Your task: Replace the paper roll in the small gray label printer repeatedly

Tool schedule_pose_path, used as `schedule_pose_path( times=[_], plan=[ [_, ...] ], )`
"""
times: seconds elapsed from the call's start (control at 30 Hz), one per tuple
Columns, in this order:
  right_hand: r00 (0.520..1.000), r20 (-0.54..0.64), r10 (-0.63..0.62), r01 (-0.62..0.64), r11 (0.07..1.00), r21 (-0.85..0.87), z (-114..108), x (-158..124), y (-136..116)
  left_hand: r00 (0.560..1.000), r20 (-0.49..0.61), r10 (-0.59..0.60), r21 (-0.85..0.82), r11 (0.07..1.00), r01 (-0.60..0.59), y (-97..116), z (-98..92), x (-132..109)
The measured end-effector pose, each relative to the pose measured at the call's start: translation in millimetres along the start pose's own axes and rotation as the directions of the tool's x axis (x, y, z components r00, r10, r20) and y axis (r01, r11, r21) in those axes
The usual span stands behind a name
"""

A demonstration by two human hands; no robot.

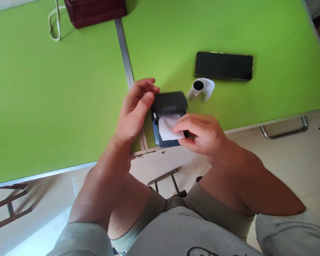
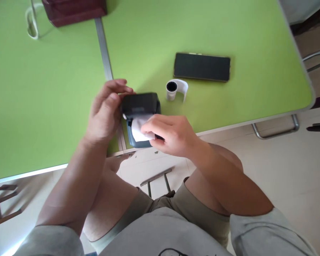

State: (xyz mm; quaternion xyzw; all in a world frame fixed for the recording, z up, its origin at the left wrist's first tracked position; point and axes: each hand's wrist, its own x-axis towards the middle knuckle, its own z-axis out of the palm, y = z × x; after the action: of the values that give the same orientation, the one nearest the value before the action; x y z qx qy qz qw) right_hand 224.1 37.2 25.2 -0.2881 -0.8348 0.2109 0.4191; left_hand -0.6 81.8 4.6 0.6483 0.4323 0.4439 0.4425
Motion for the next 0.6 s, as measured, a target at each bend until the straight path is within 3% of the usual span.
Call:
schedule_pose_path(
  times=[0.13, 0.23, 0.33, 0.47, 0.6],
  plan=[
    [1.0, 0.022, -0.009, 0.01, 0.999, -0.033, -3, -3, 0, 0.99, 0.129, -0.05, 0.033, 0.998, 0.046, 8, 0.0, 1],
    [0.997, 0.049, 0.057, -0.061, 0.994, 0.089, -7, -7, 0, 0.987, 0.158, -0.01, 0.077, 0.997, -0.002, 8, -1.2, 1],
    [0.987, -0.025, 0.158, -0.151, 0.971, 0.188, -6, -9, 2, 0.987, 0.16, 0.015, 0.086, 0.996, -0.029, 6, -1.1, -1],
    [0.9, -0.191, 0.391, -0.343, 0.908, 0.243, 4, -4, 8, 0.983, 0.177, 0.04, 0.131, 0.989, -0.063, 9, 1.3, -7],
    [0.819, -0.177, 0.546, -0.477, 0.819, 0.319, 11, 7, 13, 0.976, 0.219, 0.016, 0.178, 0.983, -0.056, 15, 1.3, -10]
  ],
)
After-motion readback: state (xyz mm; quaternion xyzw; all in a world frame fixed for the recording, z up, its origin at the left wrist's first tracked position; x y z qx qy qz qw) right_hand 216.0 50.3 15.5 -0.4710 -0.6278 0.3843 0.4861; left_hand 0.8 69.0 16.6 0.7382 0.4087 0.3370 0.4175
